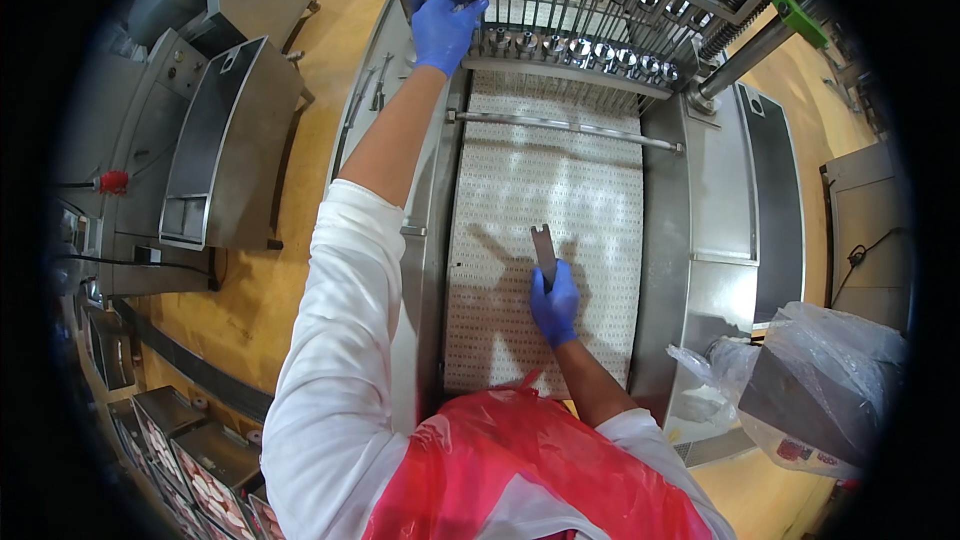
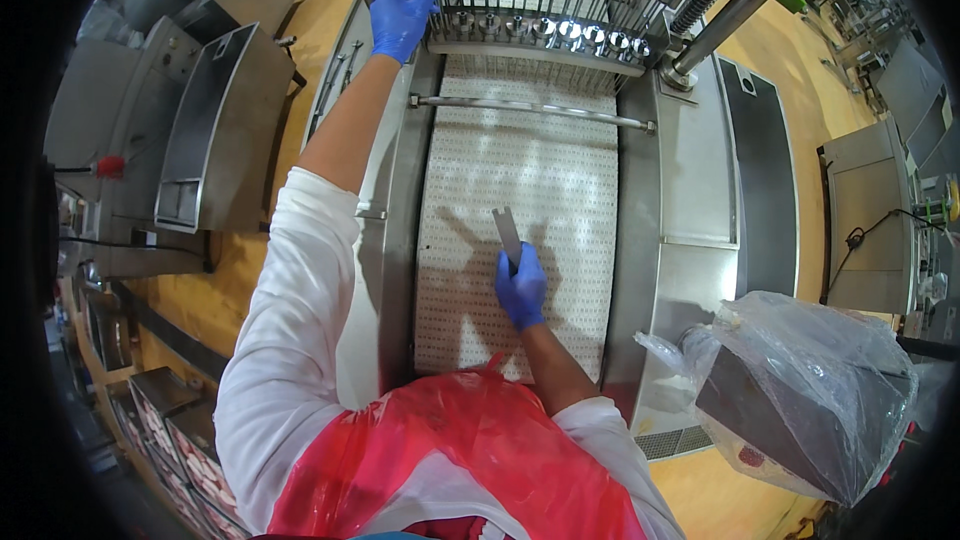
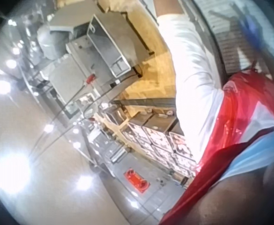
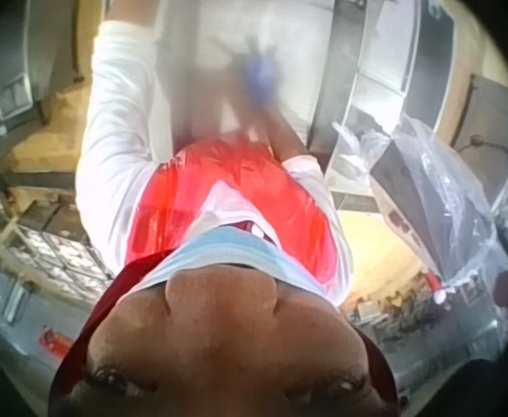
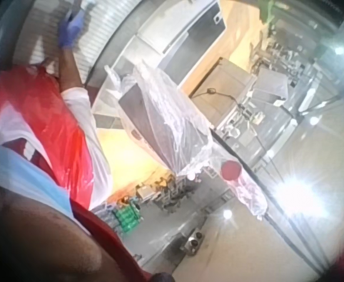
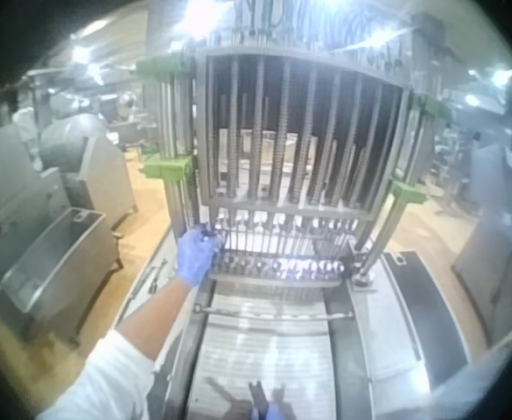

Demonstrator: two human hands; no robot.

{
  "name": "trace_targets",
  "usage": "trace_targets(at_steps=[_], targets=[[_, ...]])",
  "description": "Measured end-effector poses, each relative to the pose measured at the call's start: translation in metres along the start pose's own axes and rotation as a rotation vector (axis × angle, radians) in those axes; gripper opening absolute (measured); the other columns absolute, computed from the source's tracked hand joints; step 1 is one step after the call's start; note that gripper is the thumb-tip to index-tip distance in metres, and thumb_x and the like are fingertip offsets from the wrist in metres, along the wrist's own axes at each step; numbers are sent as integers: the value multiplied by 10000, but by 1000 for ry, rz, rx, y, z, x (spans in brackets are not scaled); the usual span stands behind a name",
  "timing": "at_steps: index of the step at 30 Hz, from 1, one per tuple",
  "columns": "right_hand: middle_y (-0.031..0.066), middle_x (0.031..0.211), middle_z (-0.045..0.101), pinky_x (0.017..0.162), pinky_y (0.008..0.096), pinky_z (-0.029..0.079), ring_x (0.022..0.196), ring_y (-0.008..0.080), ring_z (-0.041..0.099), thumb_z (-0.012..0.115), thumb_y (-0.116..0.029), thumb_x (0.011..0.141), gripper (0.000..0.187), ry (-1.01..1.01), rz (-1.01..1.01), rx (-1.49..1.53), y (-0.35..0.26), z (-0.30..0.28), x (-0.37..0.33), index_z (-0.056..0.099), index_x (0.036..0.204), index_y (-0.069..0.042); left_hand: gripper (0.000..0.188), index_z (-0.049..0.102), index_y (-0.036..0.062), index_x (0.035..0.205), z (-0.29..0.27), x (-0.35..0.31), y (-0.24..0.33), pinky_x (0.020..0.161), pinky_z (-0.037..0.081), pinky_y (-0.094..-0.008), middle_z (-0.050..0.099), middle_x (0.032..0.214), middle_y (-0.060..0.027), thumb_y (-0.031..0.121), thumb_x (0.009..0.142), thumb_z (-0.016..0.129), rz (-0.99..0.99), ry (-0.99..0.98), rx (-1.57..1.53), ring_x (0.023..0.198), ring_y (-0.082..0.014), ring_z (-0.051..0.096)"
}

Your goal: The person uses a metal tool to tighten or adjust a series of small metal components on a vertical rack of a large industrial machine. The person works methodically from one side of the rack to the other, handling each component individually.

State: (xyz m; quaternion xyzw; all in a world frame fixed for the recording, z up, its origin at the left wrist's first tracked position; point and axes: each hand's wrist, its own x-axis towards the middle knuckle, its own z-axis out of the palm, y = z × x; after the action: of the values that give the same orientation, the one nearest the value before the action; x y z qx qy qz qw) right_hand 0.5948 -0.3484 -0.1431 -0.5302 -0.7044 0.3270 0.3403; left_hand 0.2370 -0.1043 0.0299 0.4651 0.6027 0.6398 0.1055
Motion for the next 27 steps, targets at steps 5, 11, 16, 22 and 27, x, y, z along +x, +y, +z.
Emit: trace_targets(at_steps=[5,11,16,22,27], targets=[[208,859,672,667,448,529,743,384,659,669,-199,932,271,11,-27,-16,1,0,-1,610,1111,-4,422,698,-41,1168,-1,-4,10,700,588,-297,760,1001,-104,180,828,816,-155,-51,90,767,-151,719],[210,830,661,634,441,526,709,390,650,677,-153,924,230,14,-43,-1,3,2,1,615,1084,0,411,691,-79,1139,2,-6,18,644,608,-290,750,977,-130,182,841,802,-229,-31,6,728,-168,722],[221,842,665,649,449,534,725,403,655,682,-165,921,256,20,-75,12,-1,-1,1,612,1097,7,372,668,-85,1134,8,-12,6,610,596,-292,739,977,-139,156,873,778,-203,22,-142,709,-176,716],[224,855,669,659,455,536,748,410,660,693,-175,913,274,44,-102,-52,6,4,0,612,1104,4,315,707,-91,1027,10,-7,-2,640,602,-288,732,919,-132,184,888,773,-157,45,-211,703,-169,712],[213,839,667,652,450,528,736,400,659,706,-168,908,259,55,-103,-40,7,6,1,612,1088,-8,348,734,-73,984,7,-10,7,622,583,-287,735,850,-117,260,893,775,-188,51,-51,638,-171,709]])
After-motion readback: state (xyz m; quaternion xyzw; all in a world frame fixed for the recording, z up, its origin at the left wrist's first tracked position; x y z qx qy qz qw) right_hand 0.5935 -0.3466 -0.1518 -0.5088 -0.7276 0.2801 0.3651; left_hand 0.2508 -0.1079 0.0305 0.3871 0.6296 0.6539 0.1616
